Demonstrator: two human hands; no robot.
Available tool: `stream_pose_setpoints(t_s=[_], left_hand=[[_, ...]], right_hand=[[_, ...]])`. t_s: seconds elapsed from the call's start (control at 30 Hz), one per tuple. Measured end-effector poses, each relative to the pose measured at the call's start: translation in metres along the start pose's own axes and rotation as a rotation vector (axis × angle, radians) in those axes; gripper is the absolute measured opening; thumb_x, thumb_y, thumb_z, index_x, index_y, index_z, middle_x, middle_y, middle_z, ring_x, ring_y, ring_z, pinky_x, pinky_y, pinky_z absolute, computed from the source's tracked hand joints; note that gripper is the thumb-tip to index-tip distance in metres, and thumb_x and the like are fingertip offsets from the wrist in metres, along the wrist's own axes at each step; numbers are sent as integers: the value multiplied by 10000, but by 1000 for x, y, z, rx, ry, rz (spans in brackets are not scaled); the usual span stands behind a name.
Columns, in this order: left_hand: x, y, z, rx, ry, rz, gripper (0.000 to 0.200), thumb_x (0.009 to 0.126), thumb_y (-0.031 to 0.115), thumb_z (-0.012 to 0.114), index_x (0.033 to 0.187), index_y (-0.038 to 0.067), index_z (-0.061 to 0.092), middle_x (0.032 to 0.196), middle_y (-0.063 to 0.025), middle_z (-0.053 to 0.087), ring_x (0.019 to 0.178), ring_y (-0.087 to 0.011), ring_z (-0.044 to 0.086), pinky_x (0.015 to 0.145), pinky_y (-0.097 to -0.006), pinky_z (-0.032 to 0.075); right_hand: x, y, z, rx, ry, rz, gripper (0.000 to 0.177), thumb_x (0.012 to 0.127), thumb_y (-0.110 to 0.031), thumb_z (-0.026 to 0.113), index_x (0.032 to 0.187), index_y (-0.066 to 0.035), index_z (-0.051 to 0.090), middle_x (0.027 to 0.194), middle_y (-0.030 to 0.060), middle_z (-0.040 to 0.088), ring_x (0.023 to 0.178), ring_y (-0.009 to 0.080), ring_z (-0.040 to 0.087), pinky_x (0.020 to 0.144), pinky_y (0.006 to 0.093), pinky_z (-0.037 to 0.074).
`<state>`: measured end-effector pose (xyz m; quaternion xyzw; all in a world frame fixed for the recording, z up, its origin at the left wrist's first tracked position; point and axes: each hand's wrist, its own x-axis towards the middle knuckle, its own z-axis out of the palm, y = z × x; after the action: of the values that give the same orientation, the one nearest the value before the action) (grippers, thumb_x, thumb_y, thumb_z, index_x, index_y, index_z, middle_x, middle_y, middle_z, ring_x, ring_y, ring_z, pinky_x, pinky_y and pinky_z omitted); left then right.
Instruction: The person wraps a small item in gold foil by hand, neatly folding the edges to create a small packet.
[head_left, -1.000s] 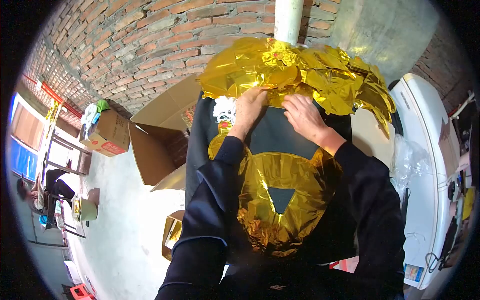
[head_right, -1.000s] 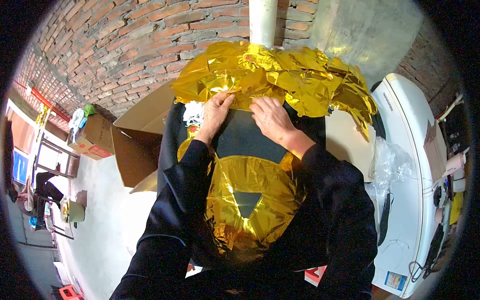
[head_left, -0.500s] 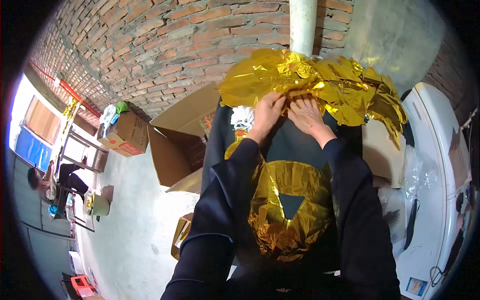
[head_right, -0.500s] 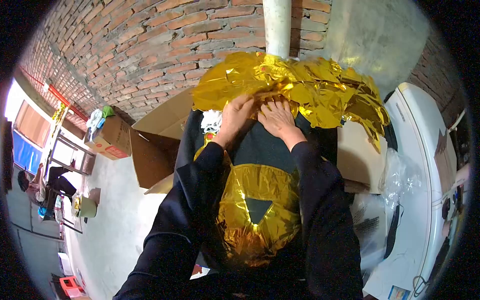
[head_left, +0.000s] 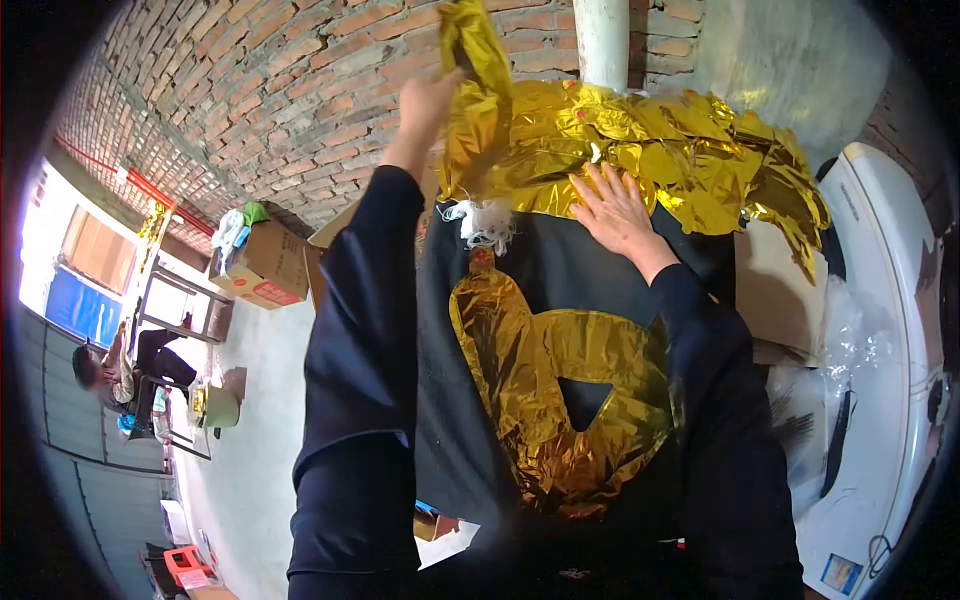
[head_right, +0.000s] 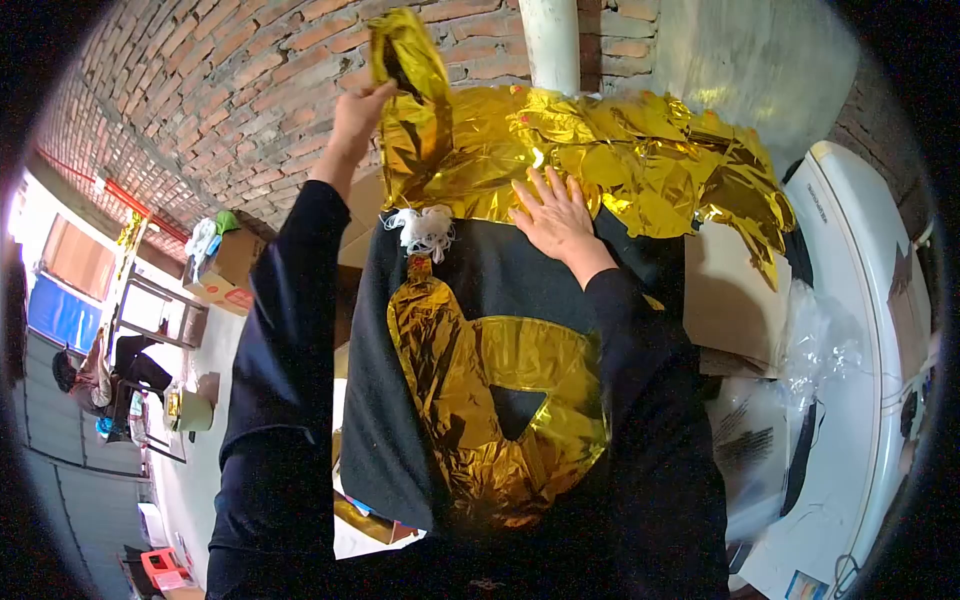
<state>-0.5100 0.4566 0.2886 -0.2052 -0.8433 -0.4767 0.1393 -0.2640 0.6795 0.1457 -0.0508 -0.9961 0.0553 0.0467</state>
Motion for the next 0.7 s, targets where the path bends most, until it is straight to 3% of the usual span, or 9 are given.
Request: stream_pose_setpoints(t_s=[0.03, 0.1, 0.17, 0.2, 0.3, 0.37, 0.4, 0.5, 0.7], left_hand=[[-3, 1, -12, -176, -34, 42, 371, 974, 342, 760, 1075, -14, 786, 867, -16, 713, 735, -125, 600, 689, -306, 486], [-12, 14, -37, -170, 25, -2, 439, 909, 369, 798, 1080, -36, 790, 942, -107, 786, 836, -149, 701, 756, -331, 542], [-19, 19, -61, -402, 22, -31, 380, 930, 292, 798, 1105, -45, 779, 962, -82, 784, 836, -152, 697, 753, -299, 530], [-4, 7, -73, -332, 49, -101, 335, 944, 229, 788, 1135, -45, 763, 945, -54, 775, 796, -141, 677, 746, -287, 522], [13, -6, -110, -340, 162, -146, 378, 931, 250, 810, 1142, -57, 745, 954, -71, 753, 762, -141, 636, 720, -315, 523], [23, -14, -139, -384, 213, -122, 377, 928, 254, 817, 1131, -53, 737, 961, -78, 747, 796, -135, 641, 686, -306, 510], [18, -2, -146, -496, 329, -107, 366, 930, 254, 818, 1123, -47, 735, 907, -47, 729, 748, -115, 620, 642, -290, 483], [37, -18, -205, -367, 329, -9, 317, 930, 228, 811, 1090, -39, 750, 868, -14, 709, 660, -73, 555, 611, -289, 446], [14, 5, -281, -220, 490, -10, 332, 933, 231, 799, 1141, -26, 760, 960, -4, 735, 823, -83, 620, 725, -249, 454]], right_hand=[[0, 0, 0, 3, 2, 3, 650, 1095, -562, 318, 1661, -244, 293, 1744, 60, 185, 1618, 278, 92, 1304, 505, 49], [0, 1, 0, -3, 6, 6, 648, 1096, -562, 318, 1660, -244, 297, 1744, 57, 187, 1618, 276, 93, 1305, 503, 47], [0, -1, -1, -8, 7, 3, 645, 1097, -561, 320, 1659, -245, 300, 1743, 56, 188, 1618, 274, 94, 1305, 501, 47], [-1, -1, -3, -9, 6, 3, 643, 1098, -560, 322, 1658, -245, 301, 1743, 55, 189, 1617, 274, 95, 1305, 501, 48], [0, 3, 2, 6, 37, -9, 657, 1083, -569, 331, 1650, -238, 321, 1742, 60, 200, 1613, 289, 124, 1297, 520, 70], [0, 2, 1, 6, 44, -14, 651, 1085, -562, 336, 1648, -235, 326, 1740, 63, 206, 1612, 290, 129, 1296, 523, 72], [1, 2, 1, 6, 47, -15, 650, 1085, -560, 338, 1648, -235, 327, 1740, 64, 207, 1612, 290, 131, 1295, 524, 73], [2, 3, 4, 3, 54, -16, 648, 1085, -554, 343, 1647, -234, 328, 1739, 68, 208, 1611, 293, 133, 1293, 528, 76], [4, 3, 4, -13, 44, -22, 643, 1088, -547, 346, 1650, -235, 319, 1739, 86, 203, 1613, 299, 121, 1290, 531, 78]])
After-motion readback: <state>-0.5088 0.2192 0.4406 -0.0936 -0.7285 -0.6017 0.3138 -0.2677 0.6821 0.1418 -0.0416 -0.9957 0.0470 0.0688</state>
